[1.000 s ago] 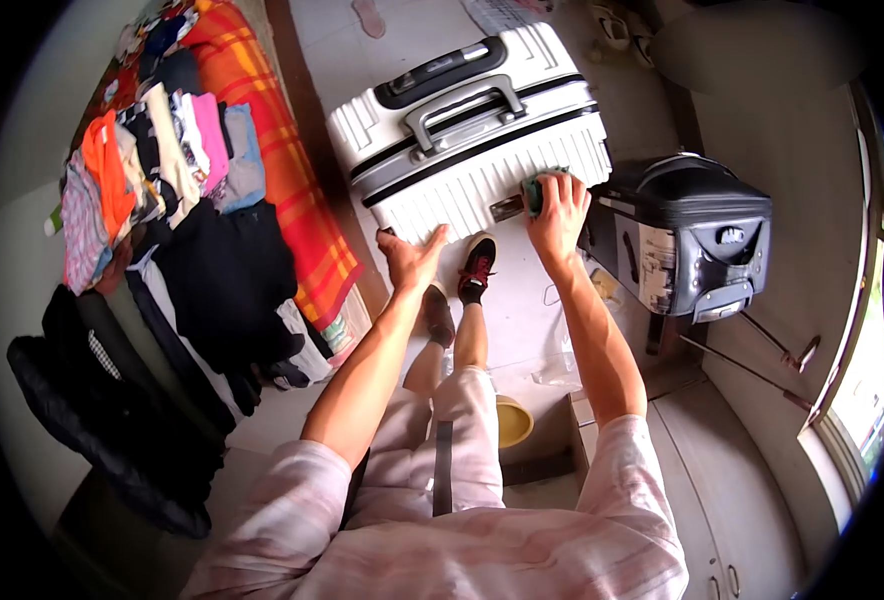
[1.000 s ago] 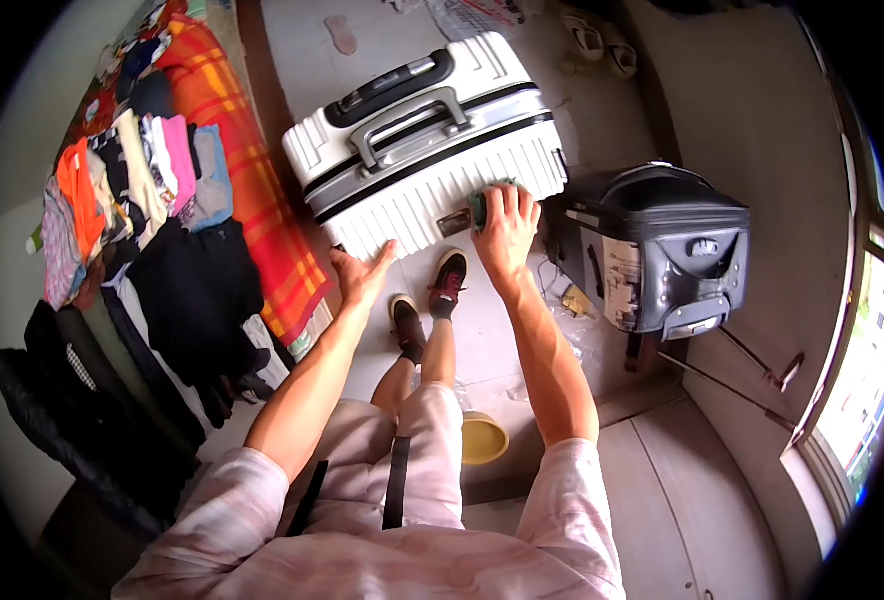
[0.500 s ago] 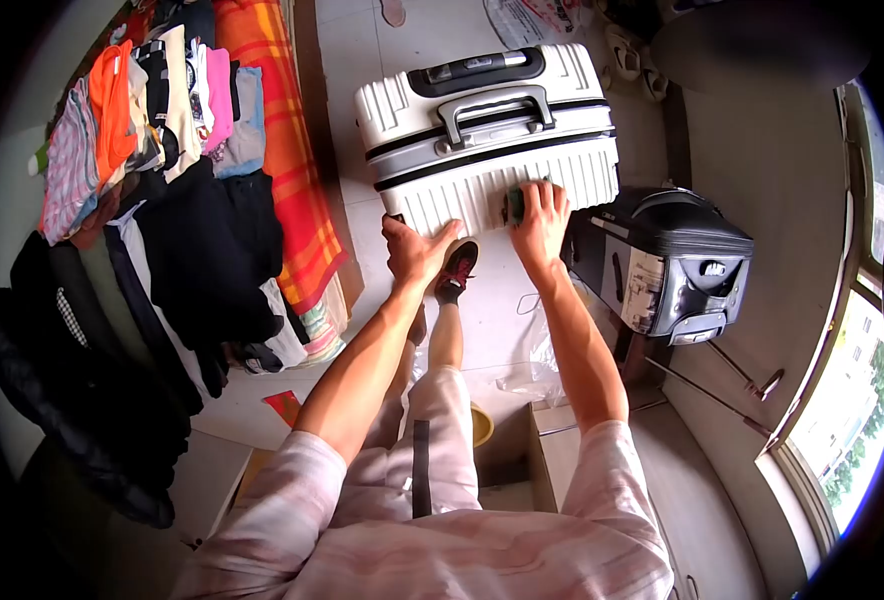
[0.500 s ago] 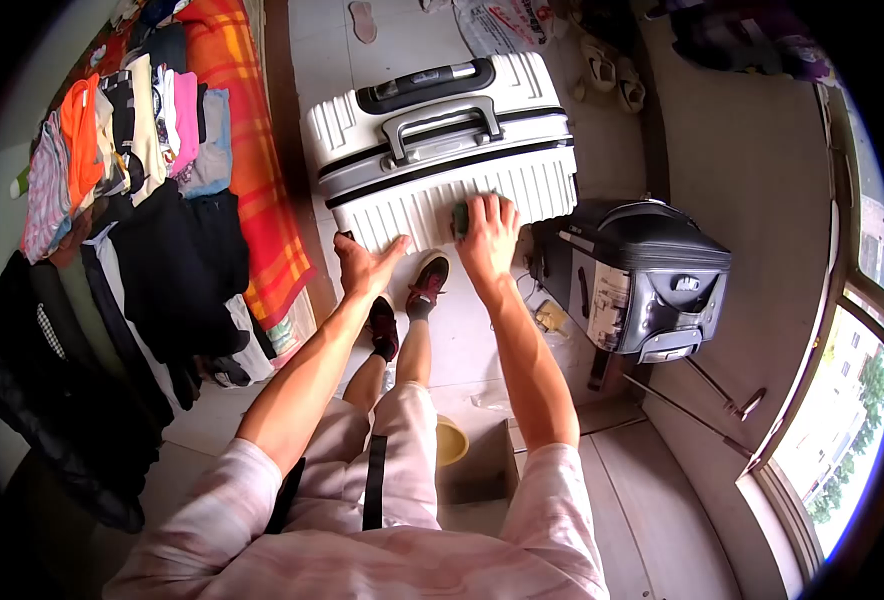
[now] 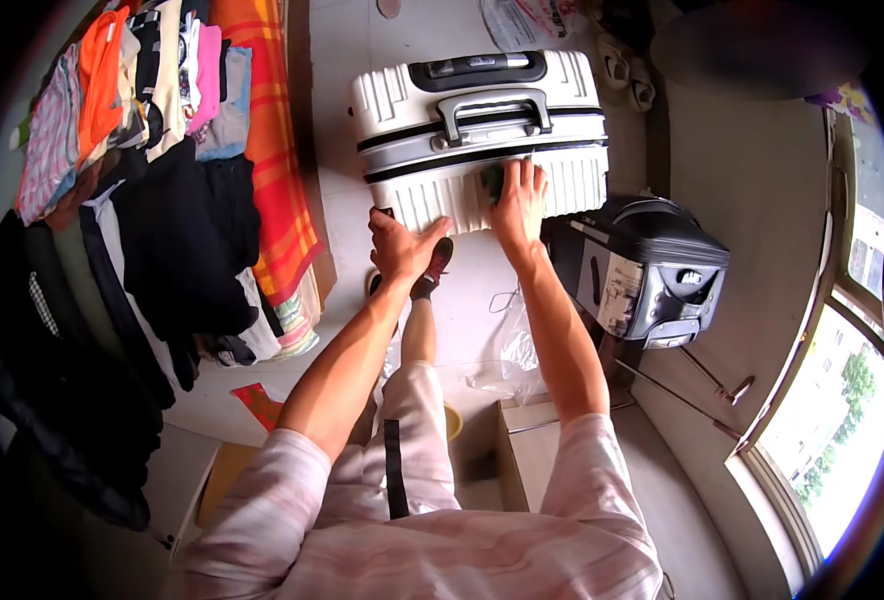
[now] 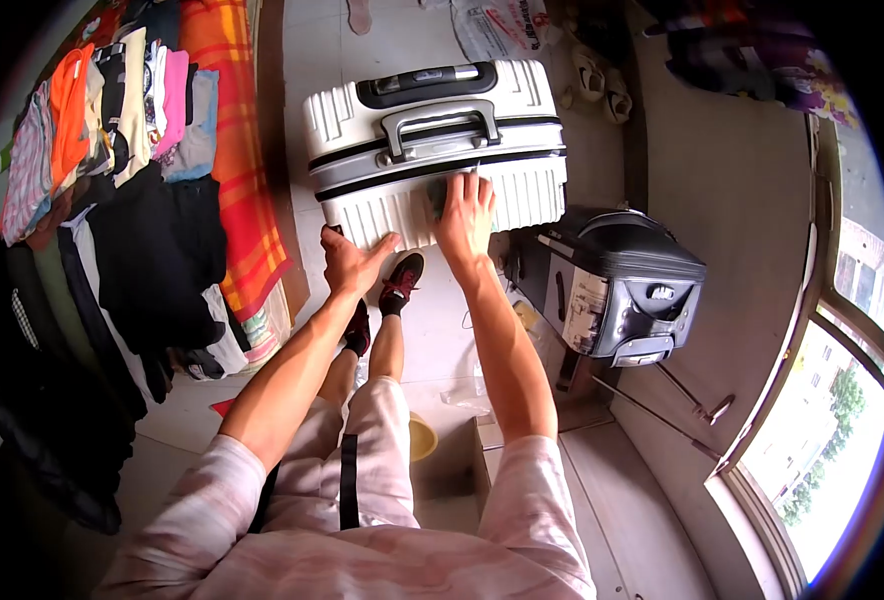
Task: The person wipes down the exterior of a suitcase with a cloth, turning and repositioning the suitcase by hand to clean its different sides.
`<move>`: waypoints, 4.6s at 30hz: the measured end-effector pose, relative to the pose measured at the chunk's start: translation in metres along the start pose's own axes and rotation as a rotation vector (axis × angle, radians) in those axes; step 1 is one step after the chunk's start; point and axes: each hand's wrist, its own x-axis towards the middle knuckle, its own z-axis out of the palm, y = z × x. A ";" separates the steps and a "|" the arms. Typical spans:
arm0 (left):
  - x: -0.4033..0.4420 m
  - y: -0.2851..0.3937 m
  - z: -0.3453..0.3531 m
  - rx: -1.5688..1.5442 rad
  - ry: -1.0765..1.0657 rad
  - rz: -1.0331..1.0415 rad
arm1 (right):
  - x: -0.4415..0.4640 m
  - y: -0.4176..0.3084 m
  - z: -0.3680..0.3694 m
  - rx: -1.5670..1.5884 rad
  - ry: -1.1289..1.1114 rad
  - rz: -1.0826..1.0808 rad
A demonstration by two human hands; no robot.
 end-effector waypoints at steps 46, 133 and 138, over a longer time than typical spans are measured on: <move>-0.003 -0.006 -0.003 0.006 -0.011 0.078 | -0.017 -0.048 0.012 -0.154 -0.040 -0.078; -0.004 -0.012 -0.011 0.073 -0.239 0.098 | -0.069 -0.073 0.003 -0.001 -0.237 -0.221; -0.001 -0.016 -0.006 0.004 -0.190 0.128 | -0.020 -0.088 0.016 -0.043 -0.149 -0.181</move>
